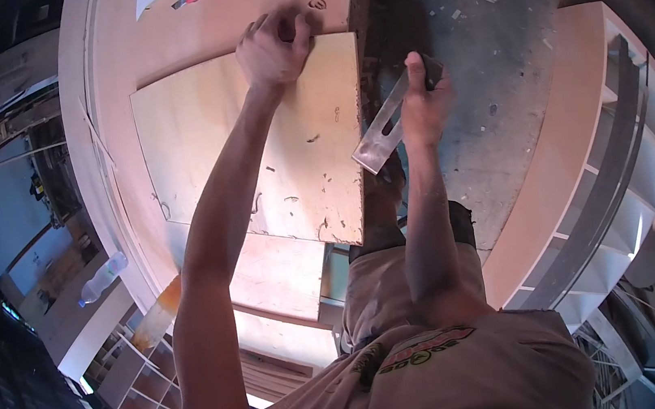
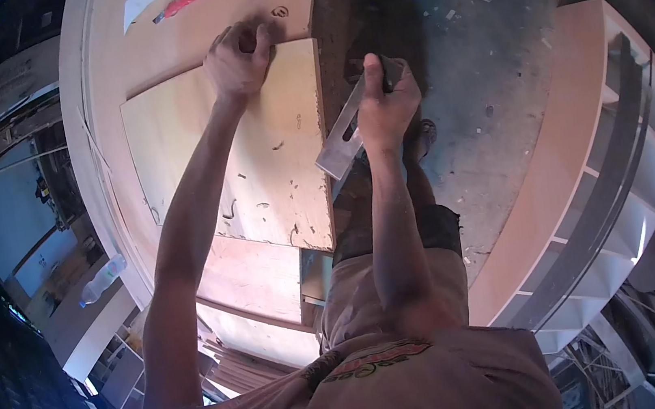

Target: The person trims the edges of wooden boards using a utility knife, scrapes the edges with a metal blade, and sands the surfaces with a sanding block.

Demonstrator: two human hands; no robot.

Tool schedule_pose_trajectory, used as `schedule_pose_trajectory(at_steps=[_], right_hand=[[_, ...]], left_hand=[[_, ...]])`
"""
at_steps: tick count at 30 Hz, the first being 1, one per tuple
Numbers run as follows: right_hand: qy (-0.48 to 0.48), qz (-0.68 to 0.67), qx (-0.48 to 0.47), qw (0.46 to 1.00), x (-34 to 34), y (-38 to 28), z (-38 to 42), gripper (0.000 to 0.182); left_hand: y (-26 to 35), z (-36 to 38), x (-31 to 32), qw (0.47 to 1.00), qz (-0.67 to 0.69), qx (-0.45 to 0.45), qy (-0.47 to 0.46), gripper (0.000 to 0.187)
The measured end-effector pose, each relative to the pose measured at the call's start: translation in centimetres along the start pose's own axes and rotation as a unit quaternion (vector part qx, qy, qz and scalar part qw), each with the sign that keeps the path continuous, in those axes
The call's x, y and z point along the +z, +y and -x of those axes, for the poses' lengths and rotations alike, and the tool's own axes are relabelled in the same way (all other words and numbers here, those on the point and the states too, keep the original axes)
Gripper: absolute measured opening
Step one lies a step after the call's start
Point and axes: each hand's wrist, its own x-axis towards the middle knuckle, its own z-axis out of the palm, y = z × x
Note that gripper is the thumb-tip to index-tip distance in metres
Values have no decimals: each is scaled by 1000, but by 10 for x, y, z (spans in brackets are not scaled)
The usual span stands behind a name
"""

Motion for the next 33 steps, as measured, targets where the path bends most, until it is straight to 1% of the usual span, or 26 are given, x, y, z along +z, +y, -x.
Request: schedule_pose_trajectory(at_steps=[1, 2, 3, 4, 6, 7, 9, 10, 12, 13, 14, 16, 17, 18, 20, 21, 23, 24, 26, 27, 28, 29, 30, 31, 32, 33], right_hand=[[21, 30, -67, 997, 9, 7, -5, 33], [43, 65, -132, 988, 14, 3, -3, 34], [15, 10, -90, 996, 29, -1, 5, 35], [8, -24, -77, 997, 33, -4, 5, 32], [30, 36, -124, 991, 20, -8, -3, 26], [30, 35, -122, 991, 14, -13, -9, 26], [71, 5, -55, 996, 5, -22, -17, 22], [64, 9, -51, 997, 13, -17, -12, 22], [19, -8, -112, 994, 43, -10, -16, 23], [6, 26, -115, 993, 41, -12, -19, 24], [5, 26, -115, 993, 33, -14, -22, 24], [83, -16, -71, 994, 22, -17, -32, 24], [100, 31, -127, 986, 28, -18, -35, 25], [80, 89, -159, 980, 39, -17, -29, 26], [36, 19, -117, 992, 47, -18, -29, 28], [39, 14, -125, 991, 43, -20, -37, 28], [80, 12, -77, 994, 25, -24, -35, 28], [78, 9, -77, 994, 36, -22, -39, 28], [47, 17, -127, 991, 53, -13, -34, 30], [29, -18, -82, 996, 57, -12, -32, 29], [31, -23, -89, 995, 55, -14, -38, 29], [46, -4, -109, 993, 46, -15, -39, 27], [59, 15, -126, 990, 39, -15, -37, 26], [60, -29, -56, 996, 36, -19, -38, 25], [54, -28, -54, 997, 42, -16, -37, 25], [36, -29, -73, 996, 50, -13, -37, 25]], left_hand=[[3, 2, -1, 1000, 10, 17, 7, 25], [4, 6, -3, 1000, 10, 12, -2, 25], [6, 6, -5, 1000, 23, 9, -4, 24], [6, 2, -4, 999, 35, 9, 0, 24], [3, 0, 0, 999, 31, 17, 7, 25], [1, 1, 1, 999, 29, 21, 8, 26], [-1, -4, 3, 999, 23, 33, 10, 27], [0, 1, 1, 999, 21, 42, 10, 28], [1, 2, 0, 999, 29, 41, 10, 29], [1, 1, 0, 998, 37, 44, 7, 30], [2, 3, 0, 998, 36, 44, 7, 30], [1, 1, 1, 997, 24, 60, 34, 30], [-1, -1, 0, 998, 21, 57, 32, 30], [-1, -1, -1, 998, 26, 57, 17, 30], [0, 0, 0, 998, 34, 60, 10, 30], [0, -2, 1, 997, 41, 58, 19, 30], [-1, 0, 1, 997, 46, 51, 19, 31], [-3, -3, 2, 996, 58, 61, 25, 32], [1, 11, 0, 995, 75, 61, 15, 33], [2, 10, 0, 997, 70, 37, -1, 33], [2, 2, -1, 998, 64, 18, -11, 33], [-1, 1, 0, 998, 44, 43, 1, 33], [-3, 1, 1, 998, 41, 44, 0, 33], [-3, 1, 1, 999, 39, 37, -7, 33], [-2, 4, -1, 999, 38, 26, -16, 33], [0, 7, -2, 999, 37, 21, -17, 33]])
